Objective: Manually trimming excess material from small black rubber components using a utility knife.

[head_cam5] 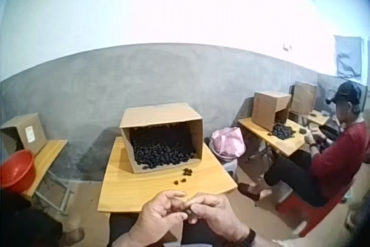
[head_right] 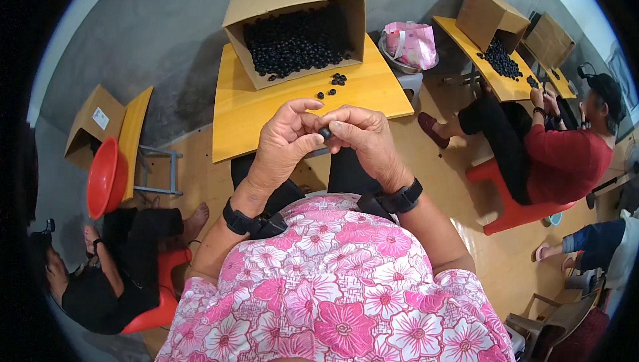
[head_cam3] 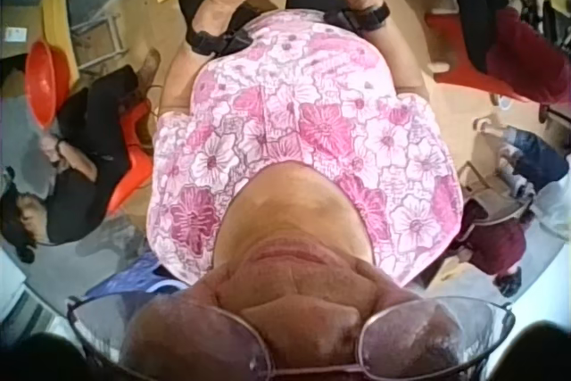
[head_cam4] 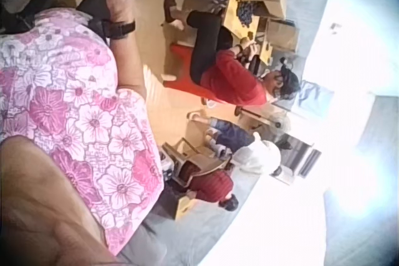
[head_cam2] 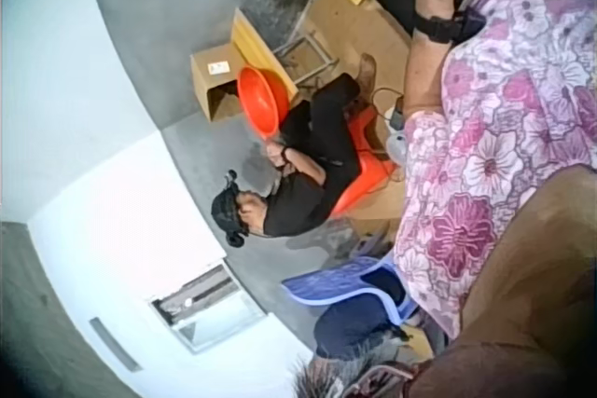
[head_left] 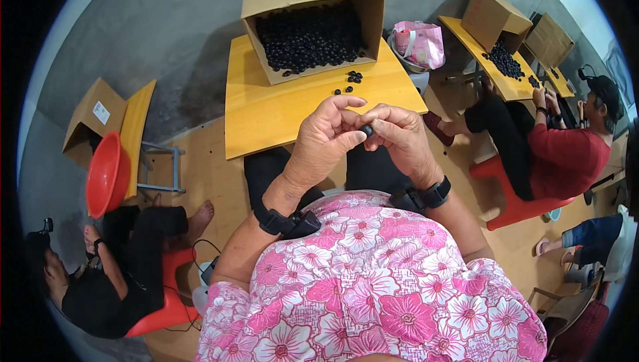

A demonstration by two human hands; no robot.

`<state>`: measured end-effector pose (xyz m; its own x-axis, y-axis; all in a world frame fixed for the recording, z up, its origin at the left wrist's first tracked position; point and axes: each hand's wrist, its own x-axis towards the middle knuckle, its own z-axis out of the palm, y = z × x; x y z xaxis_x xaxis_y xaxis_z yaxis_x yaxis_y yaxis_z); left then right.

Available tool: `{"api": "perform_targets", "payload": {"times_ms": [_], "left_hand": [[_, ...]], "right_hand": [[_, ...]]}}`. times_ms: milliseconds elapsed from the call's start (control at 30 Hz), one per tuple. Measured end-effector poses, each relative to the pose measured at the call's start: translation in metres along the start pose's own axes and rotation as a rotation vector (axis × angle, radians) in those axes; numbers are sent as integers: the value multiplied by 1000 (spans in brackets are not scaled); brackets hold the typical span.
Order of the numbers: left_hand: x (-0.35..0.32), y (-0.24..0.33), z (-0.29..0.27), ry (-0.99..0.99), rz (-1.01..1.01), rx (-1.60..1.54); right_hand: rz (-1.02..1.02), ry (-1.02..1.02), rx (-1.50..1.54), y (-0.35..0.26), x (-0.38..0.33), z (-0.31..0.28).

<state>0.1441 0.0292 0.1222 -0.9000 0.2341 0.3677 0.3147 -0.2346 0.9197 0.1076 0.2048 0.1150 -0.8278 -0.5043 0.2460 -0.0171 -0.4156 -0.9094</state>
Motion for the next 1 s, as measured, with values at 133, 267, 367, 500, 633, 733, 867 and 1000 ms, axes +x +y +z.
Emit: {"api": "perform_targets", "payload": {"times_ms": [133, 267, 367, 500, 633, 733, 867, 1000], "left_hand": [[0, -3, -2, -7, -5, 24], [-1, -2, 0, -6, -24, -13], [0, -3, 1, 29, -2, -31], [-1, -5, -2, -2, -37, -38], [0, -6, -3, -3, -56, -64], [0, -3, 2, 48, -44, -88], [0, -6, -4, -5, -76, -101], [0, -6, -5, 5, -95, -138]], "right_hand": [[-24, -2, 11, 2, -2, -1], [16, 3, 61, 3, -1, -1], [14, -4, 54, 2, 0, -1], [-6, -9, 69, 3, 0, 0], [-26, -23, 53, 3, 0, 0], [-41, -27, 38, 4, 1, 0], [-48, -28, 16, 3, 1, 0], [-40, -21, 26, 2, 1, 1]]}}
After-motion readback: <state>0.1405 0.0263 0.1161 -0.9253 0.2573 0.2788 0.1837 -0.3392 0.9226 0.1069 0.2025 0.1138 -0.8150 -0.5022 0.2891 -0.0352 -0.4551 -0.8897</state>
